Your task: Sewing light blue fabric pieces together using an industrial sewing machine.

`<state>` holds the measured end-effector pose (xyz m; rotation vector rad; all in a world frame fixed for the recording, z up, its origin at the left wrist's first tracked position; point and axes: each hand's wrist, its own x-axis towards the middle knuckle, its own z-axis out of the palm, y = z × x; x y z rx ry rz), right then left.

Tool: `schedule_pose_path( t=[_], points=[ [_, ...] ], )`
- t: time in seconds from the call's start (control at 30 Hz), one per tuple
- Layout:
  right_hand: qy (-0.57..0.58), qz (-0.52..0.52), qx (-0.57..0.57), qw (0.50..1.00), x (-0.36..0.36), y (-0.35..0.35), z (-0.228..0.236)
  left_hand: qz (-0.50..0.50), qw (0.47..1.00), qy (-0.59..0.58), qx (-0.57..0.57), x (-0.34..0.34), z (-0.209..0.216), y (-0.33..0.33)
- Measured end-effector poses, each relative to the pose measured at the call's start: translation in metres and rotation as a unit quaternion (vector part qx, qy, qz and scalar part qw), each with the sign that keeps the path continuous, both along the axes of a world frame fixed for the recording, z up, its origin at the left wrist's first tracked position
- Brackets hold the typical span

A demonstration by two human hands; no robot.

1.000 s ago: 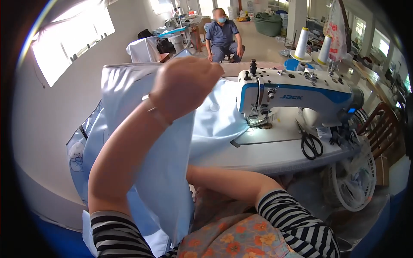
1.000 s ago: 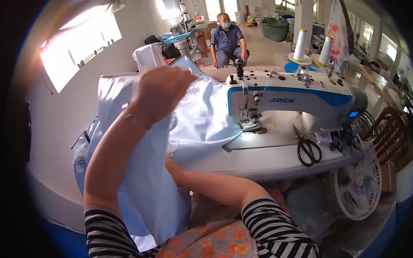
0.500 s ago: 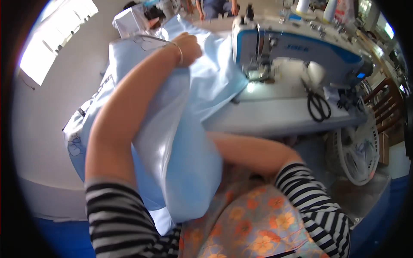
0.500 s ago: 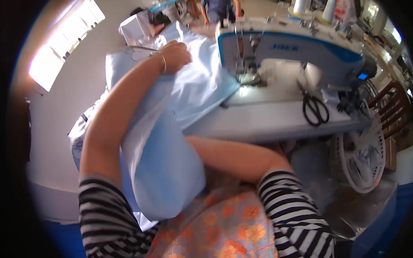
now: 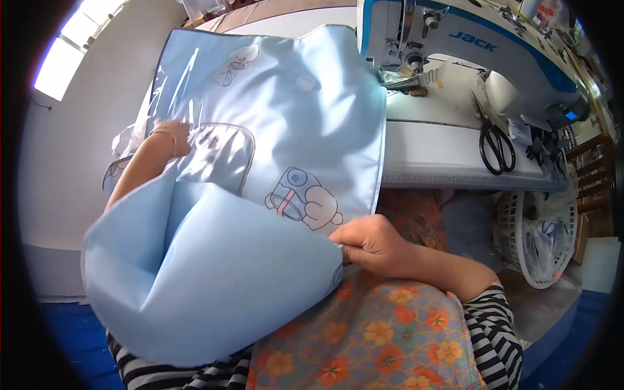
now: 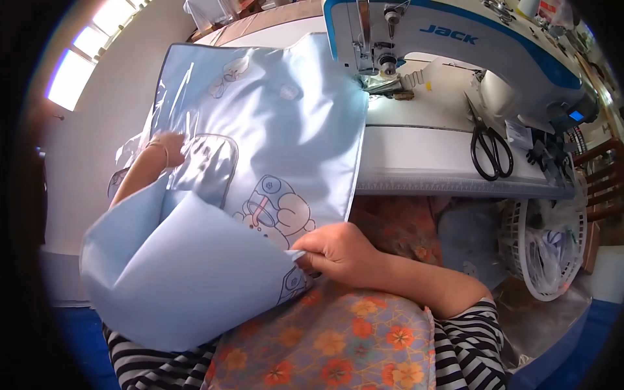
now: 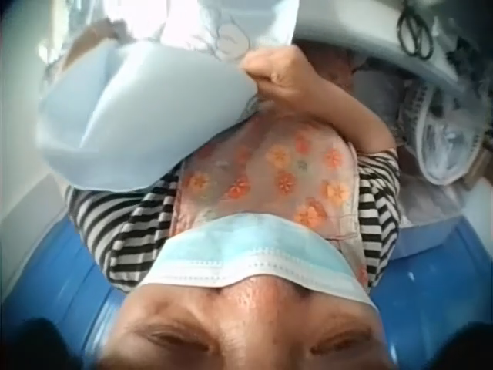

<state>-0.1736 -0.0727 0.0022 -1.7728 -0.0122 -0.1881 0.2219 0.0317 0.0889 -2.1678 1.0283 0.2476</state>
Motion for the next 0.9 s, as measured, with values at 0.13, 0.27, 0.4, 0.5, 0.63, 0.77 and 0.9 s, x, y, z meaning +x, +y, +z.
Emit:
schedule_pose_path(
  t=[0.13, 0.27, 0.4, 0.5, 0.63, 0.77, 0.9],
  points=[
    [-0.018, 0.005, 0.015, 1.0, -0.006, 0.0, -0.016, -0.277, 0.895, 0.22, -0.27, -0.115, -0.016, -0.087],
    [-0.008, -0.023, 0.054, 0.998, -0.023, -0.007, -0.018, -0.378, 0.844, 0.235, -0.299, -0.203, -0.081, -0.126],
    [0.067, -0.028, 0.12, 0.99, -0.035, -0.016, -0.026, -0.325, 0.84, 0.167, -0.402, -0.221, -0.107, -0.129],
    [0.044, -0.039, 0.11, 0.992, -0.036, -0.022, -0.036, -0.361, 0.831, 0.131, -0.401, -0.221, -0.107, -0.135],
    [0.009, -0.054, 0.073, 0.996, -0.031, -0.038, -0.041, -0.352, 0.83, 0.142, -0.409, -0.222, -0.114, -0.146],
    [0.02, -0.069, 0.07, 0.995, -0.024, -0.057, -0.037, -0.339, 0.811, 0.175, -0.443, -0.221, -0.119, -0.151],
    [0.025, -0.094, 0.012, 0.995, -0.016, -0.071, -0.036, -0.325, 0.799, 0.215, -0.457, -0.22, -0.113, -0.157]
  ],
)
